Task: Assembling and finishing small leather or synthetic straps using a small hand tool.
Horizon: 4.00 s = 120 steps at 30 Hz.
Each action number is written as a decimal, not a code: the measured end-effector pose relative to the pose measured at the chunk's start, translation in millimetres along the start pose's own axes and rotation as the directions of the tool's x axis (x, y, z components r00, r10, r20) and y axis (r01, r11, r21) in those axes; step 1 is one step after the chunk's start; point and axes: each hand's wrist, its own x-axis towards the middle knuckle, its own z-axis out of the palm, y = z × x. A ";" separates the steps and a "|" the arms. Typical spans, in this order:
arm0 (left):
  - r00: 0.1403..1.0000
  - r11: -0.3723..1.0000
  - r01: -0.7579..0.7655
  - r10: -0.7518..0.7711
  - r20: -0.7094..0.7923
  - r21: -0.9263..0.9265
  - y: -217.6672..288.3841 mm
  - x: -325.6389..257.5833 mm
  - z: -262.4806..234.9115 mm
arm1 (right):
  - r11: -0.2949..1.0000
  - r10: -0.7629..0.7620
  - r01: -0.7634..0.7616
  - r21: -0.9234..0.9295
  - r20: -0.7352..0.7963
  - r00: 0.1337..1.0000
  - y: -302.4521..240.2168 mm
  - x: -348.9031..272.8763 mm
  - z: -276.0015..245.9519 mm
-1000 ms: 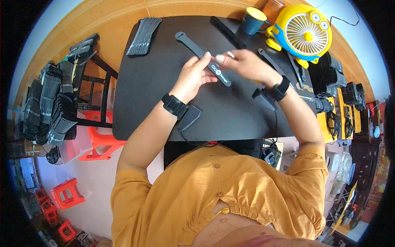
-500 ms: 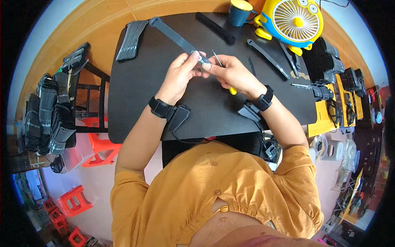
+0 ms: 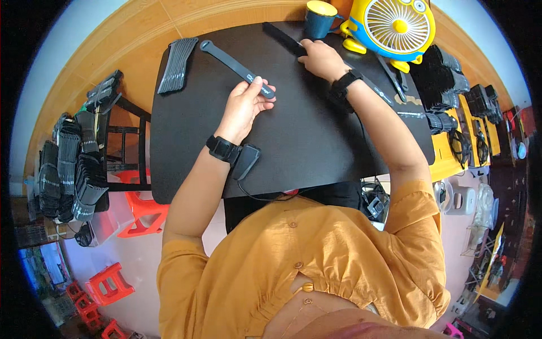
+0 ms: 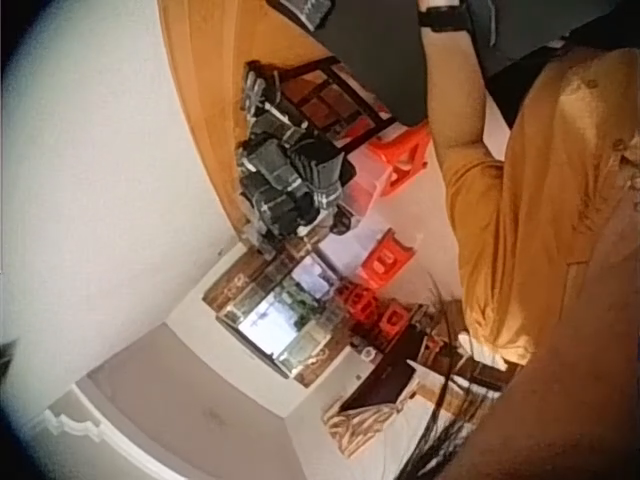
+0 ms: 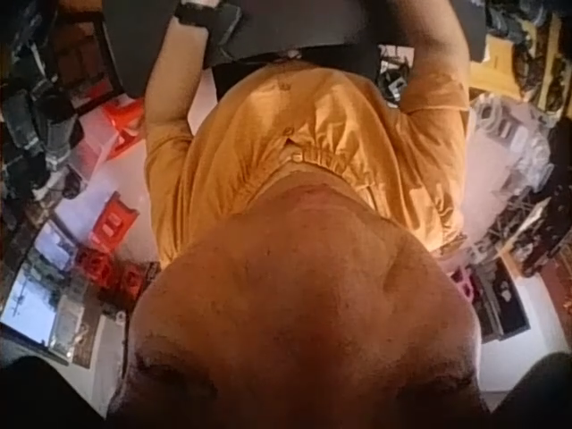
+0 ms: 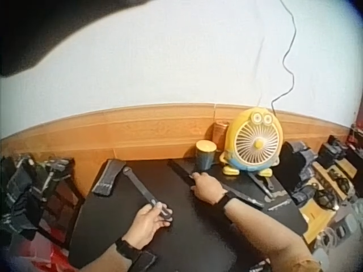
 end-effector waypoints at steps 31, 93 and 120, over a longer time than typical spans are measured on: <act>1.000 0.999 0.022 -0.023 0.021 0.031 -1.0 0.4 -3.0 | 0.947 -0.268 0.187 0.261 0.324 0.907 59.0 -68.5 -119.5; 0.998 0.999 0.014 -0.016 0.063 0.037 -1.2 -0.3 -4.9 | 0.811 0.323 -0.502 0.300 0.486 0.812 63.7 -200.4 -148.2; 0.997 0.997 -0.041 0.036 0.075 0.070 10.1 -15.0 1.5 | 0.798 -0.065 -0.130 0.588 0.298 0.952 -36.9 -121.9 -135.7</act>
